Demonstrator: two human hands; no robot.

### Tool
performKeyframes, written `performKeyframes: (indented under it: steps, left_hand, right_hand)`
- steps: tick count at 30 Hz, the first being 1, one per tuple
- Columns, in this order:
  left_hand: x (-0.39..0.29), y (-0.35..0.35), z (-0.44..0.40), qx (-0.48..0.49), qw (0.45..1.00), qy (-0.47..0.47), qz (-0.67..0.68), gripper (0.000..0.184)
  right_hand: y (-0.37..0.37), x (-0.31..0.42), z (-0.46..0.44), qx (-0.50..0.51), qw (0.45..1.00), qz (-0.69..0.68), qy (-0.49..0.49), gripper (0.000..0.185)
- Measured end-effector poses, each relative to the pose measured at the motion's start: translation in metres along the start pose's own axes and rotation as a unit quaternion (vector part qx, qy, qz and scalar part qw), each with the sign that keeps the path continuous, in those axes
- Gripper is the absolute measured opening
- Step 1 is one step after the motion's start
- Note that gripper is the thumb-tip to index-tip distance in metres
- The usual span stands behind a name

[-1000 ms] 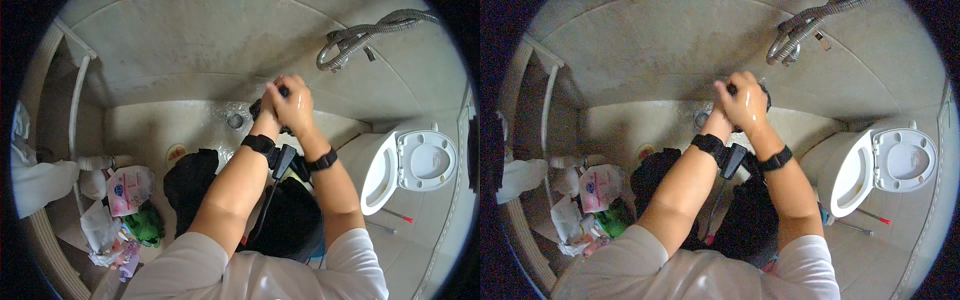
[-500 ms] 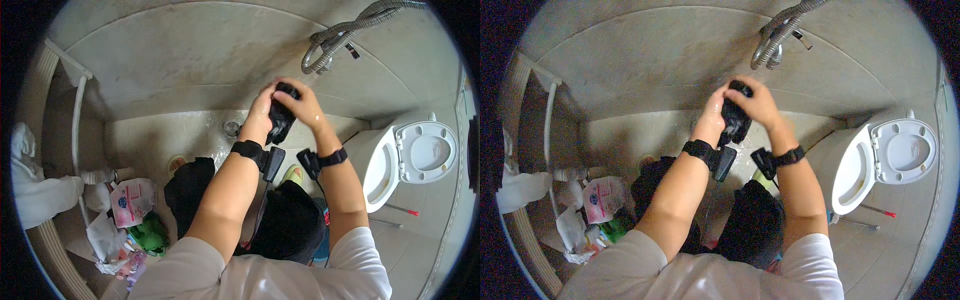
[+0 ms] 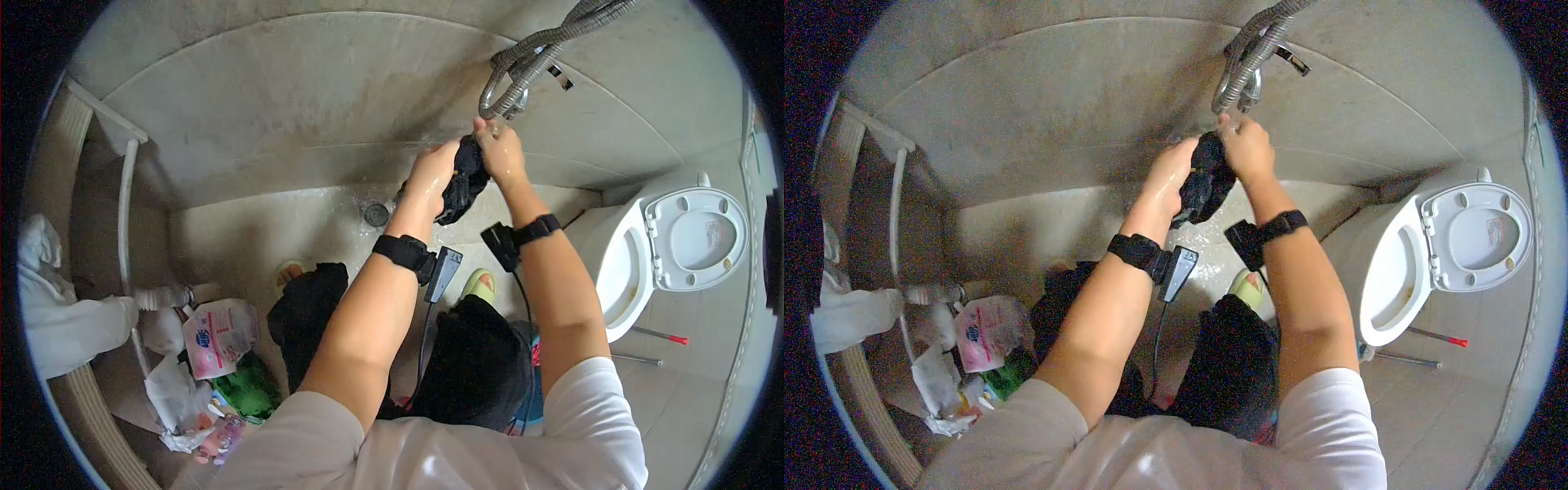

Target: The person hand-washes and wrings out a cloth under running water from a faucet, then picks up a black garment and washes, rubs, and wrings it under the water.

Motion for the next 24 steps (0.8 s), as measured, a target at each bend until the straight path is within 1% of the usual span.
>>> performKeyframes:
  steps: [1, 2, 3, 4, 5, 6, 7, 8, 9, 11, 12, 13, 14, 15, 16, 17, 19, 20, 21, 22, 23, 24]
  left_hand:
    - [-0.007, 0.001, 0.010, -0.001, 1.000, 0.000, -0.002, 0.033]
    - [-0.013, 0.001, 0.020, 0.000, 1.000, -0.006, -0.003, 0.038]
    - [-0.017, -0.001, 0.025, 0.002, 1.000, -0.012, -0.004, 0.043]
    - [-0.020, -0.003, 0.025, 0.030, 0.999, -0.009, -0.011, 0.050]
    - [-0.020, -0.005, 0.024, 0.034, 0.999, -0.010, -0.012, 0.050]
    - [-0.021, -0.002, 0.025, 0.049, 0.998, 0.007, -0.046, 0.046]
    - [-0.024, 0.005, 0.030, 0.063, 0.994, 0.024, -0.081, 0.042]
    - [-0.025, 0.005, 0.036, 0.012, 0.995, 0.030, -0.097, 0.046]
    - [-0.025, 0.004, 0.038, 0.014, 0.994, 0.032, -0.101, 0.046]
    - [-0.032, 0.007, 0.041, 0.086, 0.987, 0.076, -0.114, 0.059]
    - [-0.035, 0.007, 0.040, 0.098, 0.984, 0.085, -0.121, 0.068]
    - [-0.035, 0.004, 0.040, 0.099, 0.983, 0.086, -0.125, 0.068]
    - [-0.038, 0.000, 0.042, 0.062, 0.966, 0.130, -0.215, 0.068]
    - [-0.043, -0.002, 0.046, 0.024, 0.937, 0.175, -0.302, 0.067]
    - [-0.042, -0.006, 0.044, 0.019, 0.924, 0.136, -0.356, 0.064]
    - [-0.042, -0.004, 0.043, 0.022, 0.923, 0.140, -0.357, 0.064]
    - [-0.042, -0.007, 0.046, 0.024, 0.974, 0.100, -0.202, 0.058]
    - [-0.040, -0.006, 0.042, 0.071, 0.991, 0.093, -0.071, 0.048]
    - [-0.040, -0.004, 0.043, 0.121, 0.986, 0.087, 0.075, 0.039]
    - [-0.030, -0.013, 0.022, 0.122, 0.981, 0.053, 0.144, 0.036]
    - [-0.019, -0.022, 0.001, 0.122, 0.969, 0.019, 0.213, 0.034]
    - [-0.016, -0.021, 0.002, 0.121, 0.968, 0.021, 0.218, 0.034]
  right_hand:
    - [-0.004, -0.008, 0.001, -0.001, 1.000, -0.002, 0.000, 0.032]
    - [-0.006, 0.000, 0.003, 0.006, 0.988, -0.076, -0.134, 0.032]
    - [-0.010, 0.013, 0.012, 0.012, 0.953, -0.146, -0.265, 0.034]
    - [-0.021, 0.031, 0.020, 0.044, 0.936, -0.118, -0.328, 0.037]
    - [-0.031, 0.043, 0.029, 0.042, 0.937, -0.115, -0.327, 0.037]
    - [-0.027, 0.051, 0.038, 0.114, 0.941, -0.189, -0.258, 0.042]
    - [-0.019, 0.053, 0.046, 0.182, 0.930, -0.262, -0.185, 0.047]
    - [-0.016, 0.049, 0.043, 0.163, 0.943, -0.200, -0.209, 0.054]
    - [-0.019, 0.050, 0.041, 0.159, 0.944, -0.199, -0.210, 0.054]
    - [-0.017, 0.041, 0.038, 0.211, 0.958, -0.145, -0.127, 0.051]
    - [-0.021, 0.039, 0.037, 0.167, 0.958, -0.206, -0.108, 0.041]
    - [-0.021, 0.038, 0.036, 0.163, 0.959, -0.207, -0.109, 0.041]
    - [-0.025, 0.034, 0.036, 0.111, 0.921, -0.367, -0.065, 0.035]
    - [-0.031, 0.034, 0.035, 0.057, 0.855, -0.514, -0.020, 0.030]
    - [-0.036, 0.035, 0.034, 0.044, 0.818, -0.574, -0.002, 0.028]
    - [-0.040, 0.036, 0.031, 0.042, 0.819, -0.573, -0.006, 0.028]
    - [-0.042, 0.026, 0.029, -0.011, 0.794, -0.606, 0.049, 0.032]
    - [-0.036, 0.015, 0.028, -0.012, 0.809, -0.584, 0.066, 0.041]
    - [-0.028, 0.017, 0.030, -0.010, 0.809, -0.584, 0.063, 0.041]
    - [-0.033, 0.024, 0.034, -0.071, 0.893, -0.444, -0.024, 0.045]
    - [-0.036, 0.033, 0.041, -0.130, 0.942, -0.289, -0.110, 0.049]
    - [-0.025, 0.044, 0.044, -0.088, 0.938, -0.244, -0.228, 0.054]
Point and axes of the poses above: each hand's wrist, its own z-axis away from the middle knuckle, its own y-axis out of the palm, x = y × z, the point moved 6 cm from there along -z, towards the middle knuckle, and after that the axes turned 15 degrees about -y, right-handed, at the moved point
